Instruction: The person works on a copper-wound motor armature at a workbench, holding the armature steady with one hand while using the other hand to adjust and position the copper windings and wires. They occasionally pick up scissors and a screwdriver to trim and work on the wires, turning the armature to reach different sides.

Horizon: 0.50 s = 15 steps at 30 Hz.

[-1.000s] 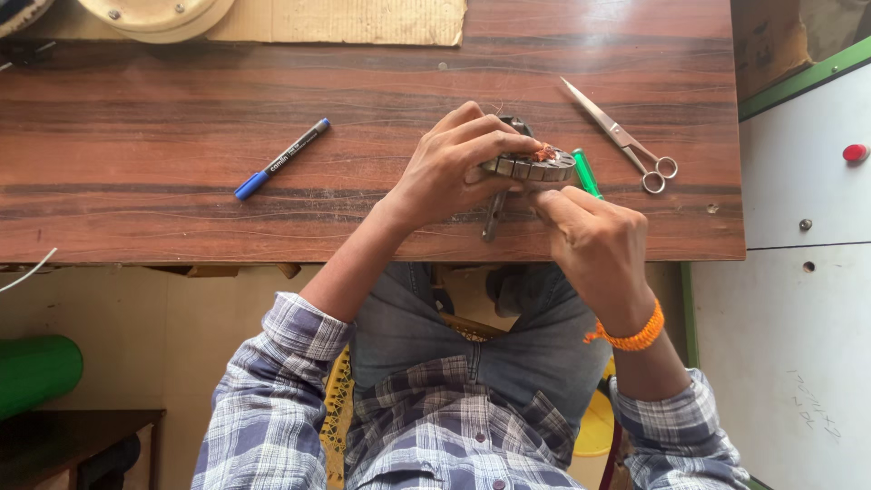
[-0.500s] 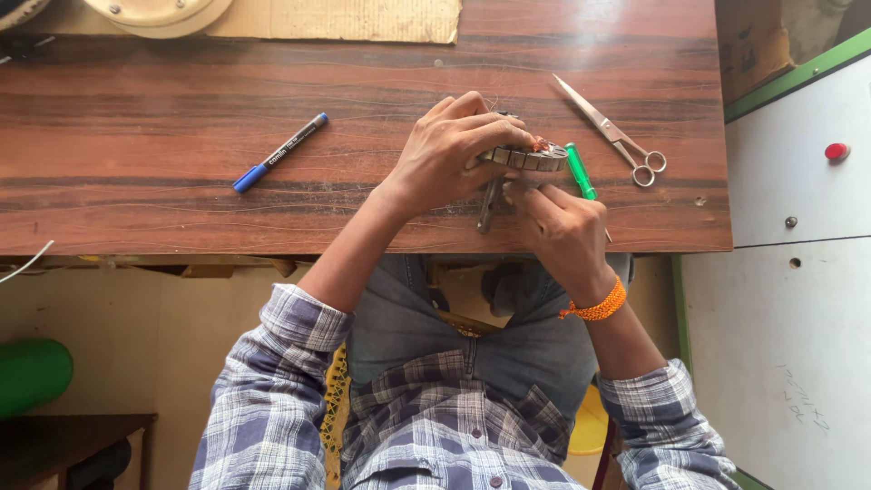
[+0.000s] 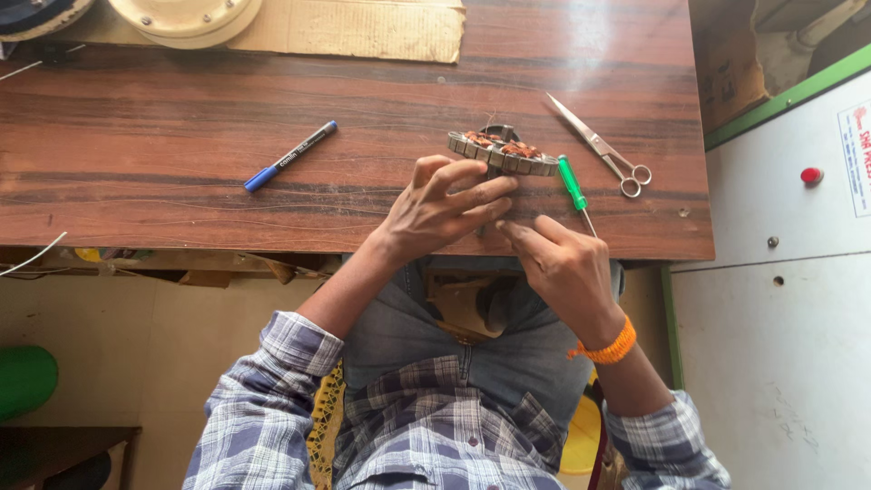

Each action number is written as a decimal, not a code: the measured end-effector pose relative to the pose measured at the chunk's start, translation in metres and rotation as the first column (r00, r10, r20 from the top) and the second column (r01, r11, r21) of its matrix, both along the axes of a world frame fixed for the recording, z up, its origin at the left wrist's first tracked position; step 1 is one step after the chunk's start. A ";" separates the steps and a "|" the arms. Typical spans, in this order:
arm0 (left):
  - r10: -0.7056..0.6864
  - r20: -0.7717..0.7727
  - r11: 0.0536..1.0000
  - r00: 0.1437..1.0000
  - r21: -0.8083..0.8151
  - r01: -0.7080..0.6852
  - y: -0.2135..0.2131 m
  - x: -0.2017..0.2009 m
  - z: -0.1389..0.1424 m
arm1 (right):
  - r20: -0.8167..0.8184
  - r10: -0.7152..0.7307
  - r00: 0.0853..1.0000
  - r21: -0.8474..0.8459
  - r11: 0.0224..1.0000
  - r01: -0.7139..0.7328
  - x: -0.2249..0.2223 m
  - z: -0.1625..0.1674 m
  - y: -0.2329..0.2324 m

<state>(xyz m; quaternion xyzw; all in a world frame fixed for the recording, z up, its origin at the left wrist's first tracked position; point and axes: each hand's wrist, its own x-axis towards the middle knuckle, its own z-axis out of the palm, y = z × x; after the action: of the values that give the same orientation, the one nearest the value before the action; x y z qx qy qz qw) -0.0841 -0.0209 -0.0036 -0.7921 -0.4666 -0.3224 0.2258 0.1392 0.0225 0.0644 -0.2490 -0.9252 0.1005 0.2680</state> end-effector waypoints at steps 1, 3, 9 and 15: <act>-0.009 0.037 1.000 0.999 0.015 0.008 0.000 0.001 0.000 | -0.018 0.001 1.000 -0.016 1.000 -0.001 0.001 0.006 -0.001; -0.011 0.146 1.000 0.989 0.030 0.006 -0.002 0.007 0.003 | -0.045 -0.003 0.999 -0.055 0.998 0.000 0.004 0.017 -0.002; 0.121 0.696 0.992 0.708 -0.103 -0.069 0.000 0.048 0.006 | -0.220 0.006 0.975 -0.109 0.994 -0.031 -0.018 0.033 0.029; 0.301 0.930 0.945 0.208 -0.321 0.068 0.002 0.066 0.005 | -0.180 -0.064 0.981 -0.220 0.975 0.023 -0.041 0.039 0.062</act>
<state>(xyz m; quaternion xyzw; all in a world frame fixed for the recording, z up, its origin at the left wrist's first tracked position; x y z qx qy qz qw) -0.0179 -0.0188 0.0011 -0.4009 -0.6052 -0.6544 -0.2117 0.0984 0.0841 0.1033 -0.2867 -0.8738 0.2177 0.3268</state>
